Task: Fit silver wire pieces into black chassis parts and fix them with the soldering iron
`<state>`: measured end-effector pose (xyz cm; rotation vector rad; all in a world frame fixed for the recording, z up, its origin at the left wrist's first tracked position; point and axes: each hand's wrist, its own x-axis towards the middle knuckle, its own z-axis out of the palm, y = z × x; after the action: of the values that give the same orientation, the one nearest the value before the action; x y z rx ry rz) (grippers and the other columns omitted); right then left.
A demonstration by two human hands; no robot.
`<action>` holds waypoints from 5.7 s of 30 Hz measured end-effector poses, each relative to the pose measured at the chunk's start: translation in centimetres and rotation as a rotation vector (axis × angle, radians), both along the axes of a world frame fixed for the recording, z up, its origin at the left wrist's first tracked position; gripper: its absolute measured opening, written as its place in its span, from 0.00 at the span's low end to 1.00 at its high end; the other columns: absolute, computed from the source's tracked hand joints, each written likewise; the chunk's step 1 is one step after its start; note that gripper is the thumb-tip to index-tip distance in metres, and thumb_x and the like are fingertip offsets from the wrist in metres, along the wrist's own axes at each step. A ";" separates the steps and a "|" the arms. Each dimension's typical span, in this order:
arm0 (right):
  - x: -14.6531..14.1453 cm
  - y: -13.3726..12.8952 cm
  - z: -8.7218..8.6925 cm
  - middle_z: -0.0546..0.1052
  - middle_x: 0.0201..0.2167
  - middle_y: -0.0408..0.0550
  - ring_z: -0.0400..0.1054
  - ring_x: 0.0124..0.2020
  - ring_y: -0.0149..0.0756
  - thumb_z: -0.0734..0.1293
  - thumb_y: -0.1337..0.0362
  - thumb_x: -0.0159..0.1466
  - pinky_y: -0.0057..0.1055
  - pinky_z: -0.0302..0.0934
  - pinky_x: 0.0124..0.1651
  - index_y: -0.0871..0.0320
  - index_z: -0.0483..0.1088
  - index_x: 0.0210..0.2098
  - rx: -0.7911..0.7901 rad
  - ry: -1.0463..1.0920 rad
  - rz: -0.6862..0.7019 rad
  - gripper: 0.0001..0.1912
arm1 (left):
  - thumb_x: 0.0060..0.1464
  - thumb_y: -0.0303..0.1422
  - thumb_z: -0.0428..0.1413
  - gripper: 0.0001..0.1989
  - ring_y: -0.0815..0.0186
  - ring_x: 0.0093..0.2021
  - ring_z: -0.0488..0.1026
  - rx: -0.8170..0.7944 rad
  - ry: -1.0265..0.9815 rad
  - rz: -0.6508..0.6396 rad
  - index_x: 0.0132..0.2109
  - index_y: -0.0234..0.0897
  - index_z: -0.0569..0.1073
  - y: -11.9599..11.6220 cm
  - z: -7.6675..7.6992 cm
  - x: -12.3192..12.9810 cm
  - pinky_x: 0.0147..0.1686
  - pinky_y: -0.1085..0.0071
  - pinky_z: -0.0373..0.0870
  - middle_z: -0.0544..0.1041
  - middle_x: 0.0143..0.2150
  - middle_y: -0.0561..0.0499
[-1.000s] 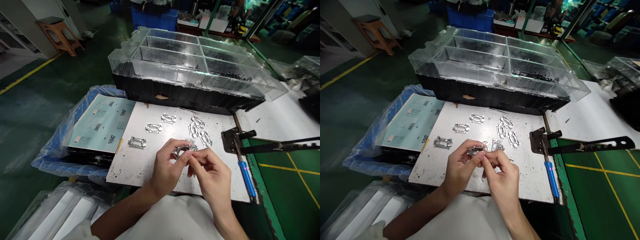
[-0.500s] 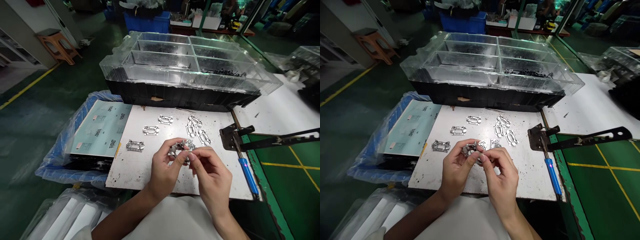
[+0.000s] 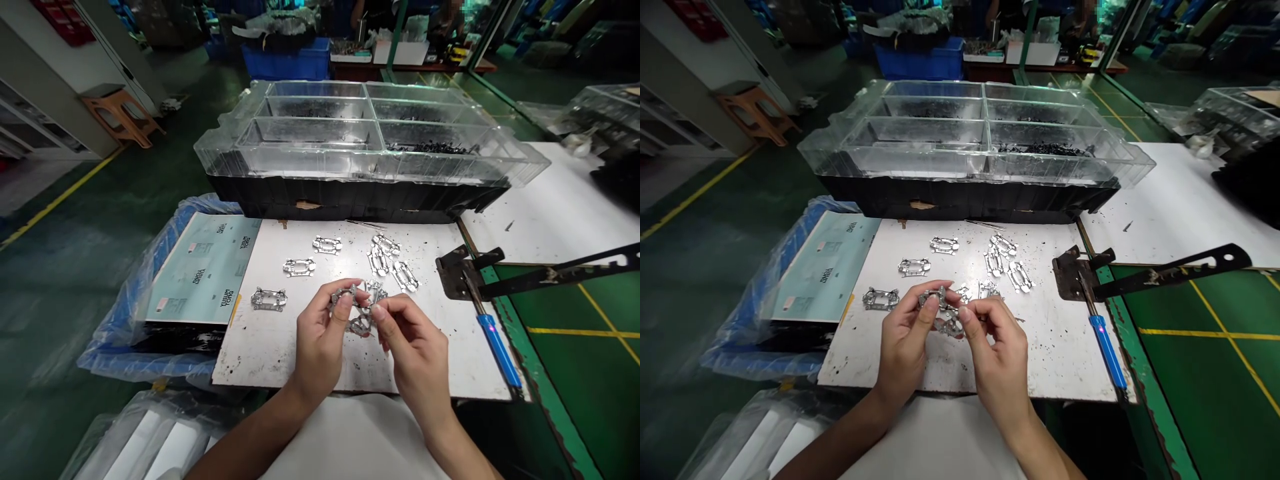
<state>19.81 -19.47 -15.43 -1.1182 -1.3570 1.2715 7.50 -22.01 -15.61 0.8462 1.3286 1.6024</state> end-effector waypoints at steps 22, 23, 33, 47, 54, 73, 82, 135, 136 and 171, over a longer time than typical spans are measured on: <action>-1.2 -0.5 -1.7 0.69 0.38 0.46 0.65 0.38 0.36 0.67 0.56 0.70 0.33 0.62 0.39 0.53 0.72 0.37 0.000 0.079 -0.096 0.09 | 0.64 0.38 0.58 0.12 0.61 0.48 0.79 0.015 -0.128 0.069 0.51 0.39 0.75 -0.1 -0.6 2.1 0.46 0.70 0.77 0.82 0.47 0.46; -1.2 -0.4 -1.7 0.69 0.37 0.45 0.65 0.37 0.35 0.67 0.56 0.70 0.33 0.62 0.38 0.54 0.72 0.37 -0.016 0.094 -0.094 0.09 | 0.64 0.39 0.58 0.12 0.61 0.47 0.79 0.018 -0.142 0.069 0.51 0.39 0.75 0.0 -0.6 2.0 0.45 0.70 0.77 0.82 0.47 0.46; -1.4 0.1 -1.9 0.70 0.38 0.47 0.67 0.42 0.39 0.69 0.54 0.68 0.33 0.66 0.39 0.55 0.72 0.34 -0.114 0.154 -0.045 0.12 | 0.66 0.36 0.57 0.14 0.61 0.50 0.78 0.029 -0.081 -0.030 0.56 0.41 0.73 0.1 -2.2 2.0 0.42 0.71 0.79 0.79 0.54 0.44; -1.6 0.1 -3.1 0.70 0.36 0.45 0.65 0.39 0.37 0.69 0.52 0.67 0.34 0.61 0.42 0.55 0.70 0.34 -0.129 0.098 -0.082 0.14 | 0.65 0.36 0.58 0.12 0.61 0.50 0.78 0.064 -0.088 0.029 0.54 0.40 0.75 0.3 -2.8 2.2 0.41 0.71 0.78 0.80 0.51 0.44; -2.1 -0.1 -3.4 0.69 0.35 0.44 0.65 0.40 0.37 0.68 0.51 0.68 0.36 0.60 0.46 0.55 0.68 0.35 -0.140 0.116 -0.085 0.14 | 0.65 0.34 0.57 0.12 0.61 0.51 0.78 0.062 -0.094 0.043 0.54 0.39 0.74 0.2 -2.7 2.2 0.43 0.72 0.78 0.80 0.52 0.45; -1.7 -0.4 -3.0 0.67 0.40 0.45 0.64 0.46 0.39 0.63 0.58 0.73 0.39 0.60 0.48 0.53 0.68 0.38 0.232 -0.225 -0.101 0.08 | 0.62 0.32 0.61 0.06 0.63 0.45 0.80 0.118 -0.147 0.108 0.46 0.39 0.77 0.5 -2.8 1.9 0.45 0.70 0.78 0.82 0.43 0.48; -0.4 -1.0 -2.5 0.70 0.44 0.49 0.67 0.50 0.38 0.69 0.74 0.66 0.37 0.62 0.52 0.55 0.74 0.44 0.563 -0.159 -0.148 0.09 | 0.64 0.29 0.59 0.07 0.60 0.48 0.81 0.390 -0.214 0.101 0.48 0.42 0.77 0.7 -1.8 1.3 0.50 0.62 0.78 0.81 0.44 0.49; 3.2 1.4 -1.5 0.74 0.35 0.48 0.70 0.34 0.40 0.71 0.78 0.60 0.42 0.68 0.31 0.56 0.77 0.45 0.707 0.297 0.064 0.16 | 0.67 0.28 0.53 0.07 0.61 0.44 0.80 0.625 0.148 -0.147 0.49 0.39 0.74 -0.2 -0.9 1.6 0.44 0.60 0.80 0.76 0.43 0.47; 3.3 1.3 -1.5 0.73 0.35 0.48 0.70 0.34 0.40 0.71 0.78 0.60 0.42 0.68 0.31 0.56 0.77 0.45 0.707 0.297 0.071 0.16 | 0.67 0.28 0.53 0.07 0.60 0.44 0.80 0.629 0.157 -0.151 0.49 0.39 0.74 -0.3 -0.9 1.7 0.44 0.60 0.80 0.77 0.43 0.47; 7.1 0.7 4.4 0.73 0.32 0.50 0.62 0.32 0.36 0.68 0.77 0.65 0.35 0.57 0.31 0.58 0.69 0.37 0.832 -0.487 0.395 0.08 | 0.66 0.29 0.51 0.10 0.63 0.32 0.82 0.869 0.610 -0.350 0.47 0.39 0.77 0.8 1.6 -2.0 0.33 0.67 0.82 0.82 0.36 0.45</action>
<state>26.86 -18.78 -11.03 -0.5830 -2.2694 0.5454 5.54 -21.18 -13.98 2.0938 0.7222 1.6814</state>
